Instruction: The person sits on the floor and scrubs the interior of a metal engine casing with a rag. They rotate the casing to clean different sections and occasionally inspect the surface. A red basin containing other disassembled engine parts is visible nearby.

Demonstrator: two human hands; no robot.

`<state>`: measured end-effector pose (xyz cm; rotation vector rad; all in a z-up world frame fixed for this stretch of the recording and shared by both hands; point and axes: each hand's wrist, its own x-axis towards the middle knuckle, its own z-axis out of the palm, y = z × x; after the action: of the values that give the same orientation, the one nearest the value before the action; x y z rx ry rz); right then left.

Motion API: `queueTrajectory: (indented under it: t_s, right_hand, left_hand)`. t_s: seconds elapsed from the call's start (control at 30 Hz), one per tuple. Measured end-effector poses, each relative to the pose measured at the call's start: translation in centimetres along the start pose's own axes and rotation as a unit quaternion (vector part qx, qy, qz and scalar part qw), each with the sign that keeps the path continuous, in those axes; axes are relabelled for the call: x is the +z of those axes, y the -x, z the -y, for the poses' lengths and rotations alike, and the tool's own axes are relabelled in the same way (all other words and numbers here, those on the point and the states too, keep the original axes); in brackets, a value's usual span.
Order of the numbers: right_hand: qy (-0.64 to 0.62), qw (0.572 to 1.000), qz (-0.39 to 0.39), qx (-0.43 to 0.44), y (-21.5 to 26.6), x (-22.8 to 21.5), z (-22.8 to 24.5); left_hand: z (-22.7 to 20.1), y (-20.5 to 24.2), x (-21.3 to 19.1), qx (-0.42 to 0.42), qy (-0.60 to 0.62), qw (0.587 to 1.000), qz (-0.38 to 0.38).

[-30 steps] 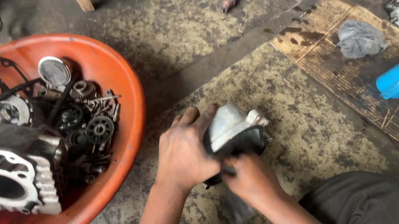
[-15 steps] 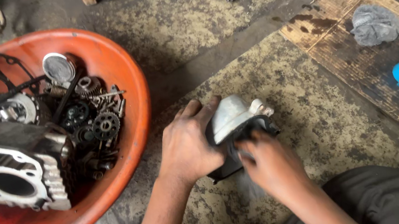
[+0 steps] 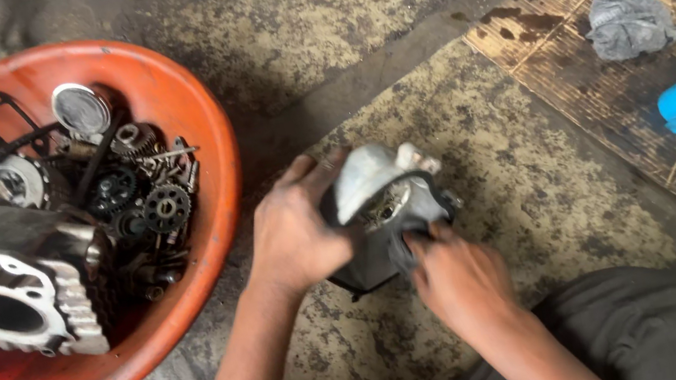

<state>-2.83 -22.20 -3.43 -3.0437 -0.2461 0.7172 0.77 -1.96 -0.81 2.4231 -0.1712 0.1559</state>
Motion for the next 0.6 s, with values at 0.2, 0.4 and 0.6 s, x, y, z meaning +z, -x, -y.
queueTrajectory:
  t_s: [0.2,0.4,0.6]
  right_hand:
    - [0.092,0.995,-0.021,-0.023,-3.6,3.6,3.3]
    - [0.017,0.991,0.136,0.015,-2.5,0.9,4.8]
    - [-0.058,0.989,-0.061,-0.124,-2.3,1.7,4.0]
  left_hand:
    - [-1.2,0.1,-0.7,-0.038,0.009,0.999,0.002]
    - [-0.8,0.3,0.2,-0.013,-0.003,1.000,0.010]
    - [1.7,-0.6,0.1,-0.040,0.066,0.997,0.003]
